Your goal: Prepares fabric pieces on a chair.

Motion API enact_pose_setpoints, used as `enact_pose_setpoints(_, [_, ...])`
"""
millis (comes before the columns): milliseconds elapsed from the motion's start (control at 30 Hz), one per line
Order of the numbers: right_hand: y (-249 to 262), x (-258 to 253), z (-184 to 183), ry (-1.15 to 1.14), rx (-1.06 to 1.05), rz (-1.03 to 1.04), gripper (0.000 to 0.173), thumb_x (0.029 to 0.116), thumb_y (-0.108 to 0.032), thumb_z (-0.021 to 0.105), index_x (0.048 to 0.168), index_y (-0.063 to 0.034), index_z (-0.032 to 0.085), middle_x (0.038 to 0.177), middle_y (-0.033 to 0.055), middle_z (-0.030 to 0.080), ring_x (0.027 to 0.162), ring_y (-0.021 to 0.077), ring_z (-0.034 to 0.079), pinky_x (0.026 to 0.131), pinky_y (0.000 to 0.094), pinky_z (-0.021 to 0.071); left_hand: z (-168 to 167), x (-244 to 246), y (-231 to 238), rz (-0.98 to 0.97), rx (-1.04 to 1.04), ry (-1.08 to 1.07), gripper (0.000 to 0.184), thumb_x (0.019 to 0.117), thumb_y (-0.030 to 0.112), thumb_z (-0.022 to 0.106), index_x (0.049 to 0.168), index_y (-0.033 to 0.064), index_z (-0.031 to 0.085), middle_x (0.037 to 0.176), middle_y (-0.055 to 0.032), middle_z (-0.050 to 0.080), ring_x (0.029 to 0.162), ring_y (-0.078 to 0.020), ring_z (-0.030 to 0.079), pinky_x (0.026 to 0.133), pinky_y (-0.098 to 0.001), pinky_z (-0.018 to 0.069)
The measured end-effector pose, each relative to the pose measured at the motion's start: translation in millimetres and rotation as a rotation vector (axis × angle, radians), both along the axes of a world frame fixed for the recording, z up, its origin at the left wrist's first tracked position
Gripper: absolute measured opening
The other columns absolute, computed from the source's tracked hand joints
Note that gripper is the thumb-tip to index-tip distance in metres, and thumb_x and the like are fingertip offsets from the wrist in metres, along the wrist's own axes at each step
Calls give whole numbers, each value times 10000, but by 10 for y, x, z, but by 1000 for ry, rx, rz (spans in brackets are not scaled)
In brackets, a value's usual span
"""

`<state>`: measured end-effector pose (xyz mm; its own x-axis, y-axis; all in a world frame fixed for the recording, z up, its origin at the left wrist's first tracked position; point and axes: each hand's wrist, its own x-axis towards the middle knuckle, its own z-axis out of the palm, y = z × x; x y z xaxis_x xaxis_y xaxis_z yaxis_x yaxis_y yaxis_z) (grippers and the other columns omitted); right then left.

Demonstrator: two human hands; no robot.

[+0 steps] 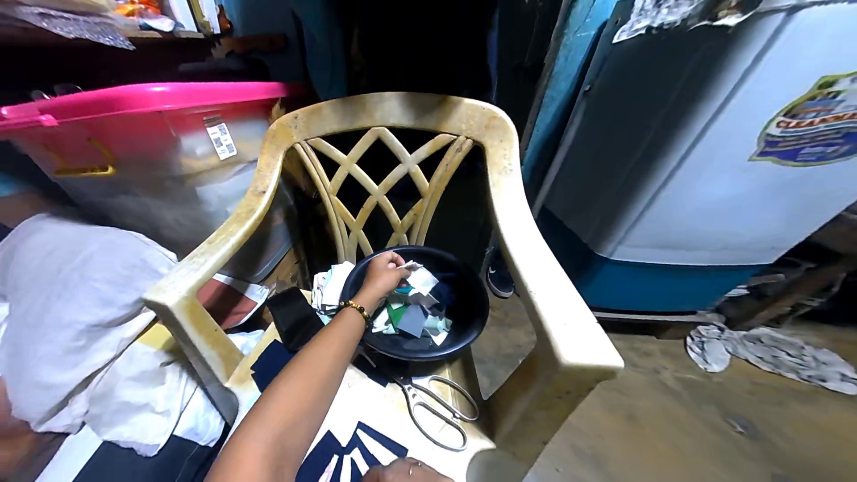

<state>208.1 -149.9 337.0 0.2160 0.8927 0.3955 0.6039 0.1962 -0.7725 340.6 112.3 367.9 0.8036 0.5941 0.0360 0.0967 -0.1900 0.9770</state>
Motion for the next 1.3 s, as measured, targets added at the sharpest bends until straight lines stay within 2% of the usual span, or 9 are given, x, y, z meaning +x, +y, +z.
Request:
enact_pose_setpoints(133, [106,-67,-58,196,142,-257,366,917,-71,699,1217,129,640,1010,209,700,832,242,686,756,375,579,235,-456,-207,-17,-109,-135,166,925,-109,636,1023,-55,513,791,-81,575,664,-127,628,682,-276,582])
enact_pose_setpoints(333, [376,-88,-184,786,512,-439,972,792,-283,821,1501,78,262,1391,89,516,1141,54,627,886,215,569,338,-1647,-601,-224,-233,-228,201,920,-106,591,1050,24,508,803,-9,673,720,-103,687,699,-282,602])
enact_pose_setpoints(433, [433,-197,-218,995,531,-269,681,796,-144,811,1358,-2,453,1175,2,673,944,90,714,800,284,631,183,-2236,-754,-223,-276,-215,257,884,-109,597,1078,40,520,800,8,708,717,-93,703,675,-271,604])
enact_pose_setpoints(500, [473,-316,-239,971,495,-250,370,768,74,722,1120,-11,649,994,0,730,757,57,704,656,216,609,33,-2563,-804,-138,-316,-216,286,871,-121,602,1101,31,524,819,-7,724,723,-98,711,675,-270,607])
enact_pose_setpoints(567, [493,-424,-258,892,419,-221,325,750,131,694,1025,-42,682,915,-16,737,682,24,679,599,176,580,-105,-2843,-810,-16,-356,-238,297,870,-137,603,1106,20,515,812,-20,720,706,-108,711,668,-273,608])
enact_pose_setpoints(833, [705,-706,-354,675,258,-146,214,809,91,663,941,-77,653,819,-64,694,592,-13,604,542,150,525,-456,-3544,-681,207,-391,-393,315,819,-158,609,1040,45,514,827,-3,686,689,-83,678,624,-237,581])
enact_pose_setpoints(933, [762,-788,-395,563,213,-118,238,833,82,554,828,-68,738,917,-37,739,772,-11,669,662,152,558,-536,-3715,-608,184,-404,-413,223,849,-132,602,957,57,552,866,7,656,698,-66,656,631,-225,582])
enact_pose_setpoints(1100, [821,-1003,-472,437,126,-112,203,878,38,564,963,-1,744,979,-26,705,796,-39,635,690,133,542,-654,-3950,-529,167,-387,-387,152,918,-93,577,973,-4,687,903,10,702,763,-49,667,700,-222,577])
enact_pose_setpoints(1300, [943,-1239,-551,436,56,15,170,845,89,646,976,17,727,948,-45,706,745,-21,652,699,185,586,-900,-4159,-398,276,-339,-453,170,803,-131,689,943,-36,680,824,9,669,724,-38,634,692,-219,557])
